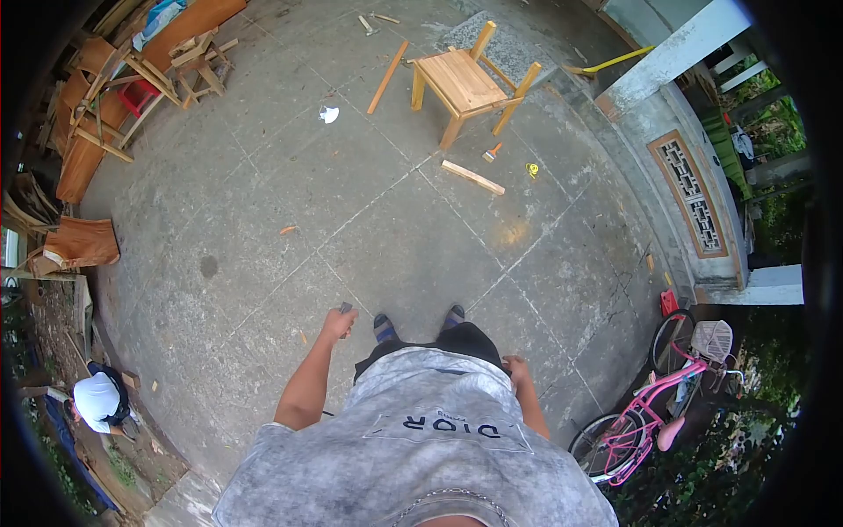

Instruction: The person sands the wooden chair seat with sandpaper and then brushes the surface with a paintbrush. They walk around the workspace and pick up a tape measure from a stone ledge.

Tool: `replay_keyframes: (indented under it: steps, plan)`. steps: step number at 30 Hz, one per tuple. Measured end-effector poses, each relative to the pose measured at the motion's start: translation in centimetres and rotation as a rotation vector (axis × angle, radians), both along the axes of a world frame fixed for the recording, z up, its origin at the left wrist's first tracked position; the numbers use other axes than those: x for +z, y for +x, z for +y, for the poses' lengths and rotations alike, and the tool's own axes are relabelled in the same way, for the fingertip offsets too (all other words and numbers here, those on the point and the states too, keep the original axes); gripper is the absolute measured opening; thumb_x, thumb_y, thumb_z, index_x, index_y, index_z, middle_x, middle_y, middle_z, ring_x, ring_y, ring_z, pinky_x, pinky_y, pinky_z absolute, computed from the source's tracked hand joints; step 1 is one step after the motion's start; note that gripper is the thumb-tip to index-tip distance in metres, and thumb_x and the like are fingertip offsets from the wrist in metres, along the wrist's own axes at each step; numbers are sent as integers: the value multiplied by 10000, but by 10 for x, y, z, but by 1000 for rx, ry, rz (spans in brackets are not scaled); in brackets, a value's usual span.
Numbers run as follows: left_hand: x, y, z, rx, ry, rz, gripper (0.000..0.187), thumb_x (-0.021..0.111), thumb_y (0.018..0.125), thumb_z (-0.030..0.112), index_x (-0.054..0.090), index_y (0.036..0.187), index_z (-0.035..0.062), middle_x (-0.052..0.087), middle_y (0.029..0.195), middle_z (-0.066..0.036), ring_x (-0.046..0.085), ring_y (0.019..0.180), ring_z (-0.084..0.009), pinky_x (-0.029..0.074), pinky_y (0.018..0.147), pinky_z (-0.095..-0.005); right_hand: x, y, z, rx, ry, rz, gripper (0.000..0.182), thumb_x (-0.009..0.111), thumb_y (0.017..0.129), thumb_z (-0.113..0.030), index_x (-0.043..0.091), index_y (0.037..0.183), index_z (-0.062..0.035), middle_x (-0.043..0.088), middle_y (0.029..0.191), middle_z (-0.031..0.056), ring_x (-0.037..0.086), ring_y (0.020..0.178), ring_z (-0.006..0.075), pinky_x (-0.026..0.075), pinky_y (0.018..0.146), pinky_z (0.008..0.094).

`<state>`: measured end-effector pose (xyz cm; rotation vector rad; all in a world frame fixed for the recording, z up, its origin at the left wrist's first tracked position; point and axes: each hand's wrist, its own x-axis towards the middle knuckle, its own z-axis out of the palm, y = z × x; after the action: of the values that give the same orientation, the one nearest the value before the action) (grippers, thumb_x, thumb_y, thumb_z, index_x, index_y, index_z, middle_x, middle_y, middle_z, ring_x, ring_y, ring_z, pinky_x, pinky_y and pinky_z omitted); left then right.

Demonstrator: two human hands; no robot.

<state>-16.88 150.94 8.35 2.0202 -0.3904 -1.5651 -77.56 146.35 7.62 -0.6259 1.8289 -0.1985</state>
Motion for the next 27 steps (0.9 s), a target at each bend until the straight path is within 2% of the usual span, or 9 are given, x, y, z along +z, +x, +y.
replay_keyframes:
  steps: [5,9,10,13,16,20,23,26,27]
  plan:
    - [44,-63,-96,-166,-106,-116,378,769,858,336,679,766,-19,654,661,-88,648,532,-201,513,508,-375,-7,-32,-35,-86,-120,210,546,665,977,-249,538,1456,-19,765,944,173,744,830,266,597,633,446]
    - [42,-122,-177,-277,-188,-214,393,775,866,350,693,799,-29,675,671,-103,681,573,-217,532,548,-381,-34,-79,-89,-121,-279,491,634,663,930,-147,452,1510,-1,731,927,187,733,944,341,585,880,441]
    - [41,-140,-197,-292,-193,-225,397,778,866,352,698,809,-32,680,675,-108,689,584,-223,536,556,-385,-42,-93,-105,-191,-321,447,646,662,907,-128,470,1513,-11,703,1061,197,706,997,354,553,938,463]
    - [51,-198,-255,-276,-121,-285,416,791,854,379,741,891,-32,691,684,-125,704,601,-220,541,568,-399,-37,-146,-169,17,-642,589,617,656,932,-134,483,1511,-9,664,1164,188,689,978,350,553,905,475]
    - [50,-241,-287,-381,65,-320,498,802,834,429,764,993,-41,724,733,-171,734,647,-251,565,623,-417,44,-196,-271,90,-708,276,600,644,961,-135,483,1534,-56,663,1169,164,686,949,346,547,889,484]
    - [77,-304,-324,-510,267,-448,594,814,805,492,776,1087,-30,766,846,-235,770,778,-363,595,760,-441,138,-277,-432,851,-517,201,586,653,989,-172,489,1550,-131,664,1259,183,712,1028,364,563,911,504]
    - [112,-350,-388,-590,309,-439,612,814,805,497,777,1123,-24,778,912,-244,780,866,-370,600,806,-441,100,-368,-576,1233,-344,385,577,662,1002,-217,489,1547,-138,680,1325,219,720,1068,420,577,937,527]
    - [98,-377,-465,-640,279,-458,607,814,802,502,778,1120,-14,783,1014,-250,776,953,-379,603,844,-429,-60,-467,-677,602,-687,691,572,684,997,-242,513,1533,-141,731,1224,216,734,1029,412,578,927,512]
    - [90,-384,-490,-661,280,-459,601,814,801,502,779,1114,-10,783,1030,-252,775,961,-382,603,849,-430,-49,-455,-704,661,-612,532,552,690,991,-233,538,1510,-122,748,1162,201,743,1005,385,579,915,490]
